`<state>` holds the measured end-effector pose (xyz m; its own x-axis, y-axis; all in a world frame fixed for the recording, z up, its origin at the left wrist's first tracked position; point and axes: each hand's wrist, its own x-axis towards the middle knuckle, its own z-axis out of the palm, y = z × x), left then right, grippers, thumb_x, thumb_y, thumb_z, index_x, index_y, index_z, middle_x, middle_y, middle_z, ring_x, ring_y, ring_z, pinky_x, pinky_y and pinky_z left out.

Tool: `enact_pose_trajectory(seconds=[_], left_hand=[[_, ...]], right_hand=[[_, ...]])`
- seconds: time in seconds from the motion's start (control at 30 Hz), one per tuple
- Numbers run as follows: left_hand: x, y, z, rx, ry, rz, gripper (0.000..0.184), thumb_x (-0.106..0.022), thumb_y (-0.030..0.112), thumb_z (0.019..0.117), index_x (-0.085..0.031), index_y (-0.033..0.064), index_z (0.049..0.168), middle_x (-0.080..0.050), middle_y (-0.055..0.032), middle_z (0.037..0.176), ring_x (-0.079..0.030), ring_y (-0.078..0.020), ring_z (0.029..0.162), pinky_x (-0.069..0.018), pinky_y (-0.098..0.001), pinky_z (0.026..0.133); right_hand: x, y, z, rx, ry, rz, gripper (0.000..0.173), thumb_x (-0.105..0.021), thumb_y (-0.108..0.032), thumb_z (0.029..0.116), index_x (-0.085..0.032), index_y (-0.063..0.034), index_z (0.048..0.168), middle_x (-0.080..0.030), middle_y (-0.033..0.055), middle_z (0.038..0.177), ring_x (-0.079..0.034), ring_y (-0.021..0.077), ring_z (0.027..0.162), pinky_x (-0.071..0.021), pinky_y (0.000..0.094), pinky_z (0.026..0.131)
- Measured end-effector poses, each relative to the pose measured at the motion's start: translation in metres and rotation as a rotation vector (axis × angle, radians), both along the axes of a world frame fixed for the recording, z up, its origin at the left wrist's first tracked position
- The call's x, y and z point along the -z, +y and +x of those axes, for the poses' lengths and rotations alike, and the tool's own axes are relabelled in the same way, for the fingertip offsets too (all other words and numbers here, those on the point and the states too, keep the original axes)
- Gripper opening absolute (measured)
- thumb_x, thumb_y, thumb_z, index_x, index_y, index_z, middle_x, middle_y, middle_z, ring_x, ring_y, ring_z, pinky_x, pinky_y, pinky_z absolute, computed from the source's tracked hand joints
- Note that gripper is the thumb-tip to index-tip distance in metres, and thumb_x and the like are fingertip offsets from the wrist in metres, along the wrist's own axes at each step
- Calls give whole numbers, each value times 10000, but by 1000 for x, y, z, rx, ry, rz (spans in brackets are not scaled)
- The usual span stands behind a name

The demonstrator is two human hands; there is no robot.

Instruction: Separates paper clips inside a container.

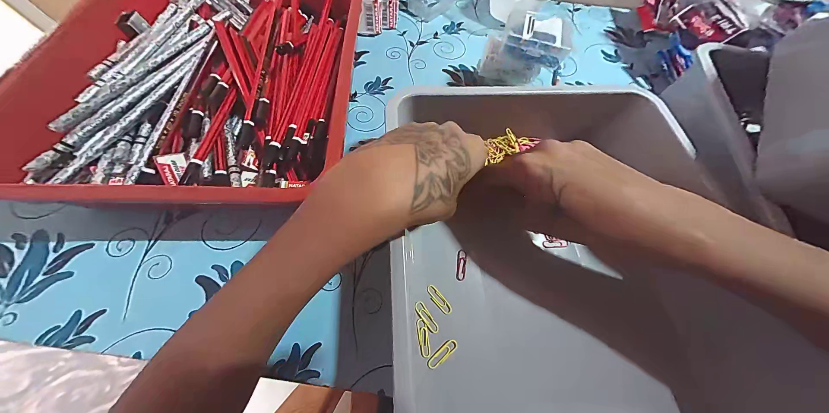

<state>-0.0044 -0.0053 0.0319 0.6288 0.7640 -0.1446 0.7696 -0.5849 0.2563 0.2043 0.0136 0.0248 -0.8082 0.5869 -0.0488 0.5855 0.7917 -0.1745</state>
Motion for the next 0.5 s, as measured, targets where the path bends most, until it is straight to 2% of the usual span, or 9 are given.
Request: enact_pose_trajectory(seconds=[0.1, 0.13, 0.17, 0.23, 0.27, 0.3, 0.33, 0.43, 0.5], left_hand=[[0, 0, 3, 0, 18, -25, 106, -730, 152, 925, -702, 115, 1020, -652, -55, 857, -653, -236, 811, -512, -431, 686], [1, 1, 1, 20, 3, -41, 57, -730, 153, 925, -708, 126, 971, -646, -35, 822, -644, -212, 771, -507, -416, 660], [1, 1, -1, 49, -11, -71, 20, -739, 154, 915, -723, 146, 907, -655, -9, 781, -642, -182, 726, -503, -398, 630], [-5, -2, -3, 117, 23, -171, 109, -747, 163, 885, -721, 192, 783, -617, 40, 695, -599, -125, 647, -445, -358, 565], [-9, -4, -3, 133, 45, -243, 136, -767, 166, 868, -737, 210, 743, -610, 60, 654, -578, -96, 605, -413, -332, 537], [-14, -5, -1, 129, 71, -314, 155, -779, 168, 872, -751, 220, 728, -614, 72, 633, -567, -72, 583, -402, -310, 523], [-15, -5, 0, 130, 68, -346, 167, -771, 154, 882, -748, 211, 727, -616, 70, 629, -563, -66, 574, -406, -301, 520], [-11, -3, -1, 151, 26, -281, 140, -720, 116, 906, -737, 172, 778, -608, 40, 676, -567, -104, 629, -416, -336, 567], [-13, -8, 1, 151, 63, -265, 123, -746, 140, 886, -746, 183, 771, -599, 44, 658, -563, -110, 617, -407, -349, 554]], right_hand=[[-2, 4, 2, 24, -15, 16, 58, -664, -167, 897, -715, -155, 871, -587, 20, 651, -608, 227, 595, -427, 439, 497], [-2, 5, 3, 33, -30, 22, 64, -661, -175, 909, -723, -168, 895, -596, 15, 658, -614, 220, 597, -433, 435, 496], [-4, 6, 4, 51, -53, 11, 83, -658, -190, 931, -740, -185, 935, -614, 5, 675, -621, 207, 608, -442, 427, 507], [-5, 7, 4, 68, -89, -1, 161, -637, -195, 962, -766, -204, 1057, -631, -1, 699, -618, 188, 617, -442, 406, 519], [-6, 7, 4, 70, -107, -4, 209, -624, -188, 986, -772, -208, 1132, -643, 1, 711, -616, 182, 621, -447, 396, 527], [-5, 7, 4, 63, -97, -1, 227, -614, -182, 983, -770, -202, 1147, -637, 9, 701, -610, 193, 612, -441, 408, 523], [-4, 7, 4, 64, -87, 0, 221, -608, -183, 979, -771, -200, 1127, -623, 5, 684, -599, 193, 598, -432, 412, 516], [0, 7, 3, 36, -36, 50, 151, -596, -213, 971, -739, -174, 943, -594, -7, 654, -599, 186, 582, -417, 411, 495], [4, 1, 2, -67, 35, 104, 127, -608, -185, 953, -718, -141, 909, -616, -2, 696, -626, 180, 621, -456, 395, 507]])
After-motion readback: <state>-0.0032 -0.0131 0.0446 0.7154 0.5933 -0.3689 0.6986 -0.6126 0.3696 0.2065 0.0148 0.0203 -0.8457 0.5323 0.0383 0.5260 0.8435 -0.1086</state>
